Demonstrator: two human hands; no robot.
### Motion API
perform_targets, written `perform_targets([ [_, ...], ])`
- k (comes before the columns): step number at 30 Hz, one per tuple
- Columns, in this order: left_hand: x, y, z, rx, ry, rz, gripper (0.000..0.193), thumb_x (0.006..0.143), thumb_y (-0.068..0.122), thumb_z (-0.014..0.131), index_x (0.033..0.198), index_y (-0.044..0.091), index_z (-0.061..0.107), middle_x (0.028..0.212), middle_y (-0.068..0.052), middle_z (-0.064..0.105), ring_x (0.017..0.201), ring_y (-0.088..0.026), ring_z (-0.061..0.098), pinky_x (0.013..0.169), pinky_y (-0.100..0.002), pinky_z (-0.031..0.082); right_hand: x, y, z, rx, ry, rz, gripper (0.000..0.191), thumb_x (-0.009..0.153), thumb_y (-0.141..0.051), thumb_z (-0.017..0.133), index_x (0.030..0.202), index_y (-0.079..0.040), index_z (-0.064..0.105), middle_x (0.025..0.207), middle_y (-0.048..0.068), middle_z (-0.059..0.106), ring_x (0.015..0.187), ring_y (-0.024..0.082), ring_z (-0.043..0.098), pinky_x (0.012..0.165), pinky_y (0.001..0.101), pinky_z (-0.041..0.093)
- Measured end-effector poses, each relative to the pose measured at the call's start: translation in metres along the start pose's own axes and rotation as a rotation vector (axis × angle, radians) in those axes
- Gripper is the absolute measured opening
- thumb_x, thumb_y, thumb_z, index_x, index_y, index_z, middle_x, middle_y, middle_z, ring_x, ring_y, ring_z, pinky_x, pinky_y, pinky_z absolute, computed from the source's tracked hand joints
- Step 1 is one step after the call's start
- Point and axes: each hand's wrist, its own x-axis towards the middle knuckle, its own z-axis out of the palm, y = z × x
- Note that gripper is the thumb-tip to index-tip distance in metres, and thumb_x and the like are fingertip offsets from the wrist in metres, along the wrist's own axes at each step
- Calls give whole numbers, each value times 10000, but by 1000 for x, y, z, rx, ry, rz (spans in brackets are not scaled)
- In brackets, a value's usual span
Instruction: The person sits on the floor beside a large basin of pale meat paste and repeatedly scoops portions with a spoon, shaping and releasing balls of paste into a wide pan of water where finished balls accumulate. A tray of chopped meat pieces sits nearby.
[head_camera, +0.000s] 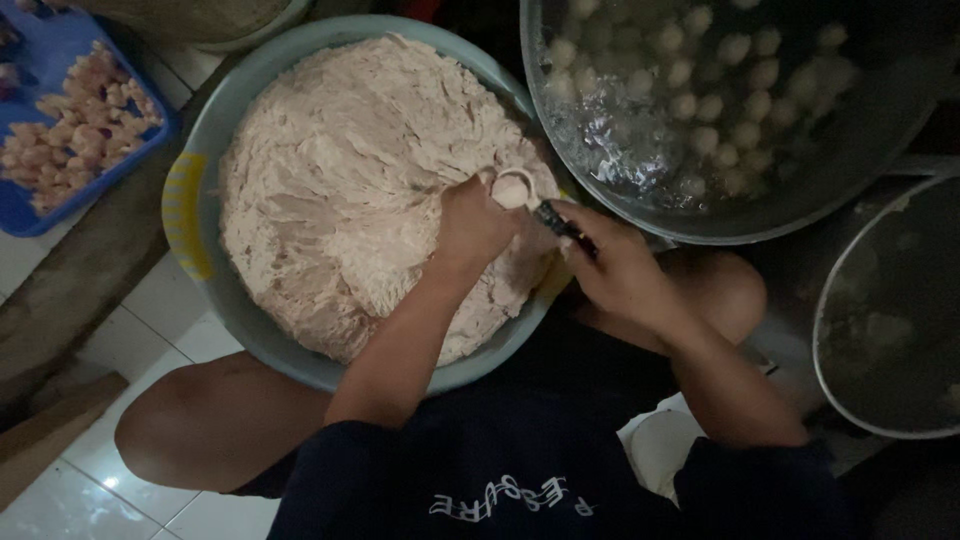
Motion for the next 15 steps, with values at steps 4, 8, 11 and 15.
perform_targets([
  [4, 3, 6, -3, 209, -33, -69, 341, 707, 282, 823, 876, 6, 717, 830, -242, 723, 827, -415, 721, 778, -462, 580, -1, 4, -1, 309, -150, 405, 465, 1008, -121, 600, 1473, -123, 580, 818, 98, 631, 658, 152, 553, 603, 313, 472],
  [8, -5, 14, -10, 113, 90, 88, 352, 781, 344, 803, 945, 34, 772, 910, -216, 764, 891, -390, 730, 829, -468, 574, 5, 40, -12, 226, 41, 231, 420, 1029, -89, 614, 1449, -84, 590, 928, 88, 705, 748, 179, 615, 673, 321, 506],
  [11, -14, 20, -10, 328, 230, 160, 471, 727, 463, 854, 869, 20, 776, 990, -324, 712, 941, -437, 707, 828, -486, 572, 20, 76, -29, -227, 241, 49, 472, 954, -42, 648, 1424, -37, 602, 1062, 204, 721, 884, 320, 693, 762, 398, 552],
  [15, -18, 23, -7, 413, 237, 170, 588, 679, 492, 863, 915, -38, 767, 1063, -401, 657, 940, -482, 684, 777, -487, 567, 34, 101, -48, -622, 130, 370, 492, 828, -94, 760, 1307, -58, 652, 1023, 293, 692, 927, 494, 653, 767, 540, 508],
])
